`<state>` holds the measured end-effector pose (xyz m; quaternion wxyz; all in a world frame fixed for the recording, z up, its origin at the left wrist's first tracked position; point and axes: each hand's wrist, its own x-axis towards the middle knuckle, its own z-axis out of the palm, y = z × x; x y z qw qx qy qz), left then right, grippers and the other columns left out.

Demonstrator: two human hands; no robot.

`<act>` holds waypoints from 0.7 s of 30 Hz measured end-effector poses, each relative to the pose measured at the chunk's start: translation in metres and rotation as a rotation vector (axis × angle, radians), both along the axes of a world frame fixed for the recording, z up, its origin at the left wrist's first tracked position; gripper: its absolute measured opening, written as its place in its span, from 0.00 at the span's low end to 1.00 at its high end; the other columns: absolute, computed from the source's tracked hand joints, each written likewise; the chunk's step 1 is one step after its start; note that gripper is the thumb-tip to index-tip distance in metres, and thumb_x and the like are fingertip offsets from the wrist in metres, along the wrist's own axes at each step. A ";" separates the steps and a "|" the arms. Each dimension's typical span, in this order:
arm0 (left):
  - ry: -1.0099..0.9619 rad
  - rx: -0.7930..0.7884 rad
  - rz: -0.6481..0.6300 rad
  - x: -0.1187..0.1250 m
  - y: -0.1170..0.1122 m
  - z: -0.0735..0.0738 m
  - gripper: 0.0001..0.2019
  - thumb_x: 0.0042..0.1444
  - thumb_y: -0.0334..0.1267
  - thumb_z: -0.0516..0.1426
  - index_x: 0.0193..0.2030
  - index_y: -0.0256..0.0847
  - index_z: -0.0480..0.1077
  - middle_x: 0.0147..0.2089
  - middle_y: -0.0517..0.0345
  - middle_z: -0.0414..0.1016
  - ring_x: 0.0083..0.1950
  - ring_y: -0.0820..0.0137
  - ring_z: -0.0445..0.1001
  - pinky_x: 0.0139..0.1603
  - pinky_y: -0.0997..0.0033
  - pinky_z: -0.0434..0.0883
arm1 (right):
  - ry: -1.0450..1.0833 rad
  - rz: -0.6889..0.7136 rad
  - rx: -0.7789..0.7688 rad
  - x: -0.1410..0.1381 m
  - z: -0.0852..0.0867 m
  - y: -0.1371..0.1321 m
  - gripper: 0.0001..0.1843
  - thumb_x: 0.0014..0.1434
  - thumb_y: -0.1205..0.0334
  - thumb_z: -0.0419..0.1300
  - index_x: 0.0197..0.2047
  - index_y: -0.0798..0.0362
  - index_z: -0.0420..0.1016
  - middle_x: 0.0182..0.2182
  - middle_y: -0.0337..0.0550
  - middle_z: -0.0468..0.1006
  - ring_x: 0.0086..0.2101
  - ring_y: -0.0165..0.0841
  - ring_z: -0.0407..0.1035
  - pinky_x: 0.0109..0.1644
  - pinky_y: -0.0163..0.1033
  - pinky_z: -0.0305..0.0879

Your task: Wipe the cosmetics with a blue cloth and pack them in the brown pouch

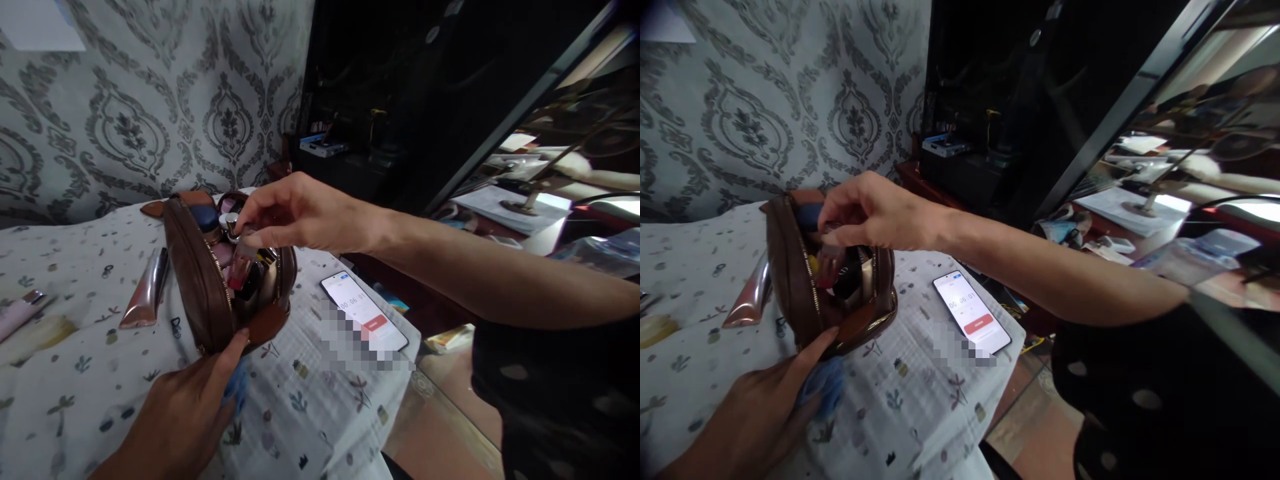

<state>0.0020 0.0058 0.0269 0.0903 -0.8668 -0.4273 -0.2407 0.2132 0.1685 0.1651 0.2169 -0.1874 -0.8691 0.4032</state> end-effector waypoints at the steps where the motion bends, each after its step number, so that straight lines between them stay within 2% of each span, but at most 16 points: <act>1: 0.003 -0.026 -0.002 -0.001 -0.001 -0.001 0.35 0.64 0.29 0.43 0.77 0.37 0.36 0.34 0.57 0.83 0.25 0.69 0.80 0.23 0.74 0.76 | 0.009 -0.019 0.011 0.005 0.002 -0.004 0.06 0.63 0.66 0.63 0.42 0.58 0.75 0.30 0.36 0.77 0.32 0.25 0.71 0.35 0.28 0.67; 5: 0.042 -0.135 0.010 -0.005 -0.003 -0.003 0.39 0.63 0.27 0.45 0.78 0.40 0.32 0.39 0.55 0.84 0.30 0.69 0.82 0.29 0.75 0.78 | -0.021 -0.072 0.028 0.018 0.007 -0.018 0.06 0.64 0.65 0.61 0.44 0.56 0.75 0.32 0.35 0.79 0.34 0.25 0.73 0.38 0.30 0.68; 7: 0.021 -0.128 0.009 -0.004 -0.003 -0.001 0.39 0.63 0.27 0.44 0.78 0.40 0.30 0.39 0.55 0.84 0.28 0.69 0.81 0.29 0.75 0.78 | -0.057 -0.068 0.050 0.022 0.007 -0.022 0.06 0.64 0.64 0.61 0.44 0.55 0.76 0.33 0.34 0.79 0.33 0.25 0.73 0.38 0.31 0.68; 10: -0.015 -0.119 0.009 -0.001 -0.002 0.002 0.38 0.63 0.28 0.44 0.78 0.40 0.31 0.37 0.56 0.84 0.25 0.69 0.80 0.26 0.75 0.77 | -0.090 -0.064 0.162 0.023 0.005 -0.025 0.07 0.64 0.64 0.62 0.44 0.54 0.77 0.36 0.36 0.79 0.33 0.25 0.73 0.39 0.32 0.69; 15: -0.072 -0.199 -0.029 0.000 -0.001 0.008 0.37 0.62 0.29 0.45 0.77 0.42 0.37 0.38 0.59 0.84 0.29 0.72 0.81 0.28 0.79 0.77 | -0.141 -0.052 0.378 0.023 -0.003 -0.029 0.08 0.64 0.66 0.61 0.46 0.53 0.79 0.41 0.41 0.78 0.41 0.29 0.73 0.45 0.35 0.69; 19: -0.118 -0.230 -0.071 -0.003 -0.002 0.004 0.41 0.59 0.27 0.45 0.77 0.45 0.33 0.40 0.60 0.84 0.31 0.71 0.81 0.29 0.78 0.78 | -0.161 -0.033 0.398 0.022 -0.011 -0.030 0.08 0.65 0.67 0.60 0.47 0.52 0.77 0.41 0.41 0.77 0.41 0.29 0.72 0.45 0.35 0.68; 21: -0.098 -0.235 -0.016 -0.003 -0.004 0.000 0.44 0.56 0.27 0.46 0.77 0.48 0.31 0.39 0.62 0.83 0.29 0.71 0.80 0.29 0.78 0.78 | -0.159 -0.046 0.382 0.021 -0.015 -0.029 0.08 0.65 0.68 0.60 0.47 0.52 0.76 0.41 0.40 0.77 0.40 0.29 0.72 0.43 0.35 0.67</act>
